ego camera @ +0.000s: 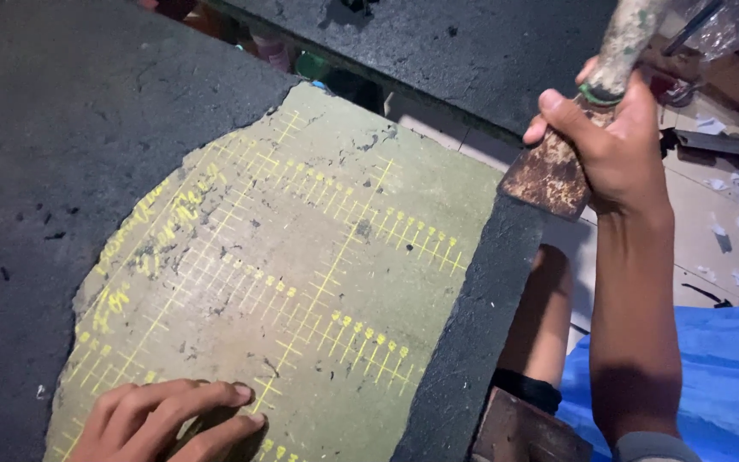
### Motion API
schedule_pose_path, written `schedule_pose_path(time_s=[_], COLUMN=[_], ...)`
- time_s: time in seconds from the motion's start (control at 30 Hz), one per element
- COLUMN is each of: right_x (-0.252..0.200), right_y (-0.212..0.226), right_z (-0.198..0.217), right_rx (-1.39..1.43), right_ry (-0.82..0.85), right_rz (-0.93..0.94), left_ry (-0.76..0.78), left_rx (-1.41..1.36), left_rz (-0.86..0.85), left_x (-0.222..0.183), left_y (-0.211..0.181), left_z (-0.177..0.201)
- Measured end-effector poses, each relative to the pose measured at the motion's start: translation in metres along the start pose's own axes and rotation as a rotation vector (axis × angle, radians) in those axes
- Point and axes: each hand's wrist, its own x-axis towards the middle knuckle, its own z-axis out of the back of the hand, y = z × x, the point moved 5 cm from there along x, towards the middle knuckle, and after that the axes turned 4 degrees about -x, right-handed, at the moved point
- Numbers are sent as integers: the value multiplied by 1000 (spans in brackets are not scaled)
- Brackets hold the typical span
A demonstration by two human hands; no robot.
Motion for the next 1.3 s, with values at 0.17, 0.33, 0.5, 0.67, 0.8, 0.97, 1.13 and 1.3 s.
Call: schedule_pose_path(time_s=[0.17, 0.33, 0.5, 0.67, 0.8, 0.97, 1.13, 1.3], right_x=[3, 0, -4, -2, -3, -8, -8, -3], right_y=[-8, 4, 21, 30, 32, 35, 26, 19], right_z=[7, 2, -6, -10, -13, -15, -11, -8], right_rx=[67, -50, -92, -177, -170, -231, -179, -60], right_ry=[-70, -19, 55, 60, 72, 69, 61, 79], right_rz=[1, 86, 119, 146, 166, 142, 167, 5], left_ry=[52, 0, -8, 76, 18, 26, -22, 101], left_rx=[-27, -2, -15, -9, -2, 0, 1, -38], left_rz=[-35, -119, -86, 9, 31, 11, -31, -30], left_x=[1, -1, 1, -6, -3, -5, -6, -10], left_y=[-2, 2, -1, 5, 2, 5, 7, 9], left_z=[4, 3, 5, -5, -2, -4, -5, -3])
